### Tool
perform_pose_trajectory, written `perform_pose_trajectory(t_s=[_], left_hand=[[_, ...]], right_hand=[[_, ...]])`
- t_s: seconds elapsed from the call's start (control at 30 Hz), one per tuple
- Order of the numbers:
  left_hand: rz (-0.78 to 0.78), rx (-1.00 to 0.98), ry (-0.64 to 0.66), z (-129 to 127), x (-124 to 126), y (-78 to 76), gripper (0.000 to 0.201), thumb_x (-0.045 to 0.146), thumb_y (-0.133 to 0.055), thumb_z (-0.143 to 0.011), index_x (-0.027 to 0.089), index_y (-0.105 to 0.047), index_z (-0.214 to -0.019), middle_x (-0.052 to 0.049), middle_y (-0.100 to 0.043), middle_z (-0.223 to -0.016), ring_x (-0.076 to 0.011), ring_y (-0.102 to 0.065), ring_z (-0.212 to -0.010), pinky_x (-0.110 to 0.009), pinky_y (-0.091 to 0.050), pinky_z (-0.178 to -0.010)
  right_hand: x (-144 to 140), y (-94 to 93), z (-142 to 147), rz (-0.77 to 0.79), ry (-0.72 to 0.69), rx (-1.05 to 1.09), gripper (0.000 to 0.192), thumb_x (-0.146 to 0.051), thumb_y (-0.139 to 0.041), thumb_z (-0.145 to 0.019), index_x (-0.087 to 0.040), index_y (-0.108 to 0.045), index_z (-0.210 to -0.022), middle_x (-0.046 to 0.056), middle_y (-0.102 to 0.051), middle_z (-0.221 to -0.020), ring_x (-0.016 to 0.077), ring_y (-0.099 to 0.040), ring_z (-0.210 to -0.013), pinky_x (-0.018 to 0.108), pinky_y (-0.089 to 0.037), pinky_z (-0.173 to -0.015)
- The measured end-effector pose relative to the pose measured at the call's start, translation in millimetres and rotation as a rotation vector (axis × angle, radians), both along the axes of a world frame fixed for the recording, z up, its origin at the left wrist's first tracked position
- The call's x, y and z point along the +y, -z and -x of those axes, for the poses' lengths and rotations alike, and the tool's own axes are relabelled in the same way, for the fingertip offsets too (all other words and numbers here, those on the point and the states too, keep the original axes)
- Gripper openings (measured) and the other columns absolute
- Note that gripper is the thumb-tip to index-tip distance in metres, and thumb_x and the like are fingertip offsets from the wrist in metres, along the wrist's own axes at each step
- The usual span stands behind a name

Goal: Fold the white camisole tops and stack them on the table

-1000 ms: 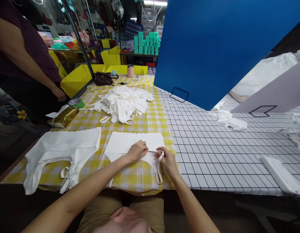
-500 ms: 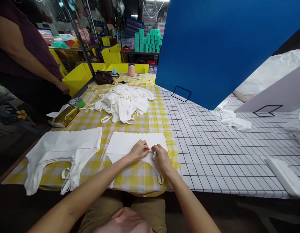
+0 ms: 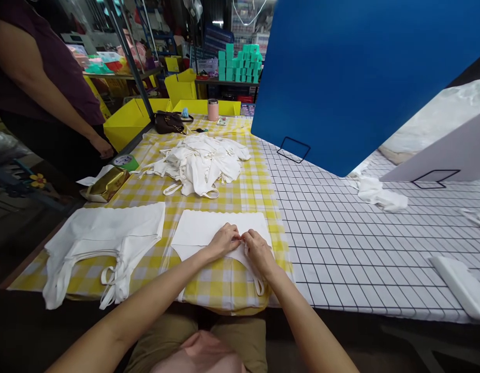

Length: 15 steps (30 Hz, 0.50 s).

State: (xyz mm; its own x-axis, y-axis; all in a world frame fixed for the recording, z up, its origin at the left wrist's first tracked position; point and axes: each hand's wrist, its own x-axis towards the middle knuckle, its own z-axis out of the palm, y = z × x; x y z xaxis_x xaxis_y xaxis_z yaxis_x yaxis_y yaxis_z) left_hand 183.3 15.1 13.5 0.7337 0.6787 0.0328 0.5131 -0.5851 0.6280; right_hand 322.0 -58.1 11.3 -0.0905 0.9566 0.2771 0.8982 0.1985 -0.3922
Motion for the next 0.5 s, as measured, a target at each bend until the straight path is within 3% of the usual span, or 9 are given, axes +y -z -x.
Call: perform_pose_trajectory(t_s=[0.3, 0.43, 0.5], left_hand=[[-0.051, 0.040, -0.009, -3.0, 0.2, 7.0, 0.014, 0.013, -0.053, -0.075, 0.018, -0.066, -0.075, -0.003, -0.061, -0.083, -0.0188, -0.047, -0.085, -0.030, -0.042, -0.078], [-0.033, 0.020, -0.033, -3.0, -1.9, 7.1, 0.013, 0.016, -0.055, -0.077, 0.018, -0.067, -0.073, -0.003, -0.060, -0.082, -0.0188, -0.048, -0.086, -0.030, -0.042, -0.078], [-0.013, -0.003, -0.039, -2.1, -2.6, 6.4, 0.013, 0.018, -0.056, -0.078, 0.019, -0.067, -0.072, -0.003, -0.060, -0.081, -0.0186, -0.048, -0.086, -0.030, -0.042, -0.078]], right_hand=[[3.3, -1.2, 5.7, -0.041, -0.067, 0.074, 0.024, -0.004, -0.038, -0.075, -0.018, -0.058, -0.075, 0.002, -0.050, -0.069, 0.0121, -0.044, -0.060, 0.022, -0.034, -0.056], [1.2, 2.1, 11.8, -0.071, 0.004, 0.163, 0.026, -0.005, -0.037, -0.073, -0.018, -0.060, -0.072, 0.002, -0.052, -0.068, 0.0116, -0.046, -0.058, 0.022, -0.036, -0.054], [-4.2, -2.2, 14.9, -0.039, 0.117, 0.320, 0.024, -0.010, -0.039, -0.074, -0.017, -0.061, -0.074, 0.003, -0.055, -0.069, 0.0127, -0.049, -0.060, 0.023, -0.039, -0.056]])
